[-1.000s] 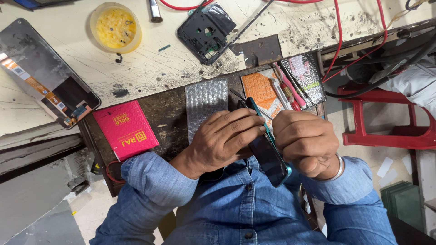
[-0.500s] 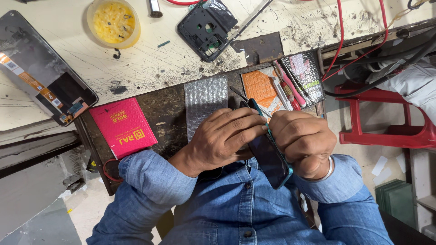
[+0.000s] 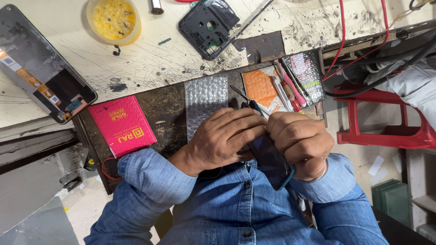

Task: The person holds a teal smartphone and uses a thin metal pry tool to work around the edge of the phone's back cover, repeatedly prying along the seam. They separate the back cover from the body, set the cover aside, and handle the exposed battery and internal frame on the workbench.

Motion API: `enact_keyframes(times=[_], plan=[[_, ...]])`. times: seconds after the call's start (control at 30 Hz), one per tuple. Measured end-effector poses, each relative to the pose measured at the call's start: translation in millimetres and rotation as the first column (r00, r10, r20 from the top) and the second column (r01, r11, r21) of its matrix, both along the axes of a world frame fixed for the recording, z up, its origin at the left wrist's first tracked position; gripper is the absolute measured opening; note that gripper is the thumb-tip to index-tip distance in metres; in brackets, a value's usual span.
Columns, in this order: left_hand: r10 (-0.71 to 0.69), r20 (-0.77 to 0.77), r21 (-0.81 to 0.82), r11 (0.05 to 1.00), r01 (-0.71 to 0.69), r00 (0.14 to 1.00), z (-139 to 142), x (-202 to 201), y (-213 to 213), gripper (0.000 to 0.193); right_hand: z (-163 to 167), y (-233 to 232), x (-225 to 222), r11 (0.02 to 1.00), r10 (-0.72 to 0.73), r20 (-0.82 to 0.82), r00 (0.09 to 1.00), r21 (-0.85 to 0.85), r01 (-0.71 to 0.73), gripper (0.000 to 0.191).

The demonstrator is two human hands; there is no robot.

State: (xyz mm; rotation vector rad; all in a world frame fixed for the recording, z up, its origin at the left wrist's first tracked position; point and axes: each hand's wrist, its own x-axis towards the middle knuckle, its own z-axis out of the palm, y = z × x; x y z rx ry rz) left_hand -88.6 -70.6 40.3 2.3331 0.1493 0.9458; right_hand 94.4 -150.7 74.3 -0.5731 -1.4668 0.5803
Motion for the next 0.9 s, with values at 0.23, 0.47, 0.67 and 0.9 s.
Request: enact_keyframes(times=[0.23, 0.47, 0.67, 0.9], plan=[[-0.023, 0.005, -0.011, 1.000, 0.023, 1.000, -2, 0, 0, 0.065, -7, 6, 1, 0.995, 0.051, -0.022, 0.998, 0.091, -0.049, 0.065], [-0.025, 0.014, -0.028, 0.999, 0.025, 1.000, -4, 0, 1, 0.064, -4, 12, 6, 0.987, 0.135, 0.026, 0.990, 0.085, -0.137, 0.063], [-0.038, 0.007, -0.030, 0.999, 0.038, 0.999, -5, 1, 0, 0.067, -1, 11, 6, 0.986, 0.161, 0.029, 0.986, 0.047, -0.163, 0.062], [-0.045, 0.013, -0.042, 0.998, 0.046, 0.999, -7, 2, 0, 0.068, 0, 12, 7, 0.982, 0.184, 0.028, 0.982, 0.039, -0.185, 0.062]])
